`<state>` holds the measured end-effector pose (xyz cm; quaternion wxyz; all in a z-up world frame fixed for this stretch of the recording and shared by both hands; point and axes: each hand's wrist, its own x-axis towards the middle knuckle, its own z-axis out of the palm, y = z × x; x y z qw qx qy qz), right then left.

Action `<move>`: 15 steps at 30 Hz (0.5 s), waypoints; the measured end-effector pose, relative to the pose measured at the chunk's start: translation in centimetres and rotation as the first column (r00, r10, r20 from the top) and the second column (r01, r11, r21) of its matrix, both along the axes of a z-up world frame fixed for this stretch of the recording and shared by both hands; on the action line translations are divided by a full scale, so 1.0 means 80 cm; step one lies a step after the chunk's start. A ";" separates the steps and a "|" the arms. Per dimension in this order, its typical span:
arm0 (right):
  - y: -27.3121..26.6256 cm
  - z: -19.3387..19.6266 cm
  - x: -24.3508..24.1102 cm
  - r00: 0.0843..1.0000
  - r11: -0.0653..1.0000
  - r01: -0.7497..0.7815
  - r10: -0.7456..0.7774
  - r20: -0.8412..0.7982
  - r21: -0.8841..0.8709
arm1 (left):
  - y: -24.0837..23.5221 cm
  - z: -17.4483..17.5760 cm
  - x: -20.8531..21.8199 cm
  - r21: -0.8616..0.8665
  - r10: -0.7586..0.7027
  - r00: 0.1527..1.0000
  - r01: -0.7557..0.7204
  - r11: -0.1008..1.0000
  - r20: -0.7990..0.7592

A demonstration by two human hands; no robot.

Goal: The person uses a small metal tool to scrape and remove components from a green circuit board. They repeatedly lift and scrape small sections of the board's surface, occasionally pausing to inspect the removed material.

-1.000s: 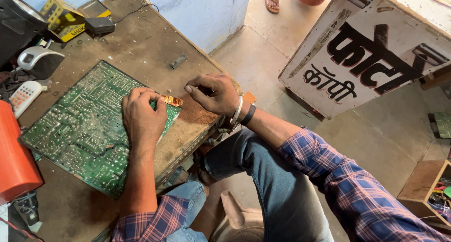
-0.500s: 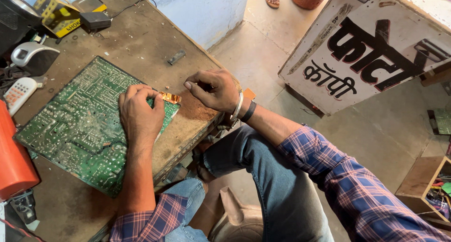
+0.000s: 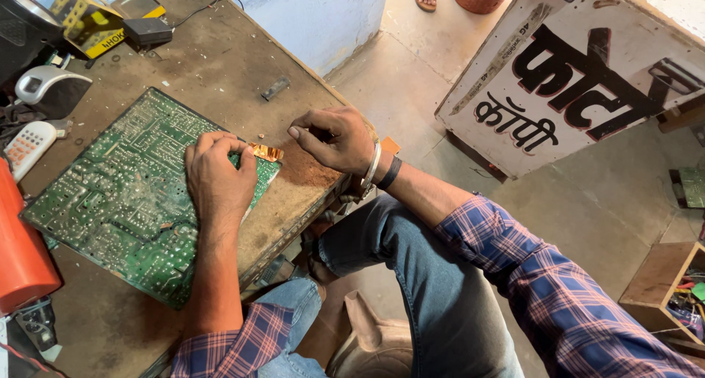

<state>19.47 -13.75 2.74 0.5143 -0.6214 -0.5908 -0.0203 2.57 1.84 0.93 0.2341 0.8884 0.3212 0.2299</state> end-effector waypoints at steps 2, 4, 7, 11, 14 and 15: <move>0.000 -0.001 0.001 1.000 1.000 0.000 0.000 0.010 -0.010 | 0.000 -0.002 -0.001 0.015 -0.005 1.000 0.004 1.000 0.015; 0.000 -0.002 0.001 1.000 1.000 -0.004 0.004 0.016 -0.013 | 0.001 -0.004 -0.001 0.036 -0.013 0.999 0.011 0.999 0.043; 0.002 -0.003 0.002 1.000 1.000 -0.014 0.015 0.023 -0.006 | 0.001 -0.005 -0.001 0.045 -0.022 0.999 0.020 0.999 0.050; 0.005 -0.004 0.002 0.999 1.000 -0.029 0.029 0.015 -0.003 | 0.001 -0.005 -0.002 0.042 -0.024 0.998 0.021 0.999 0.062; 0.005 -0.005 0.003 1.000 1.000 -0.022 0.022 0.000 -0.018 | 0.001 -0.005 -0.002 0.039 -0.028 0.998 0.025 0.999 0.063; 0.005 -0.006 0.003 1.000 1.000 -0.017 0.017 -0.005 -0.026 | 0.001 -0.005 -0.002 0.039 -0.028 0.998 0.026 0.999 0.063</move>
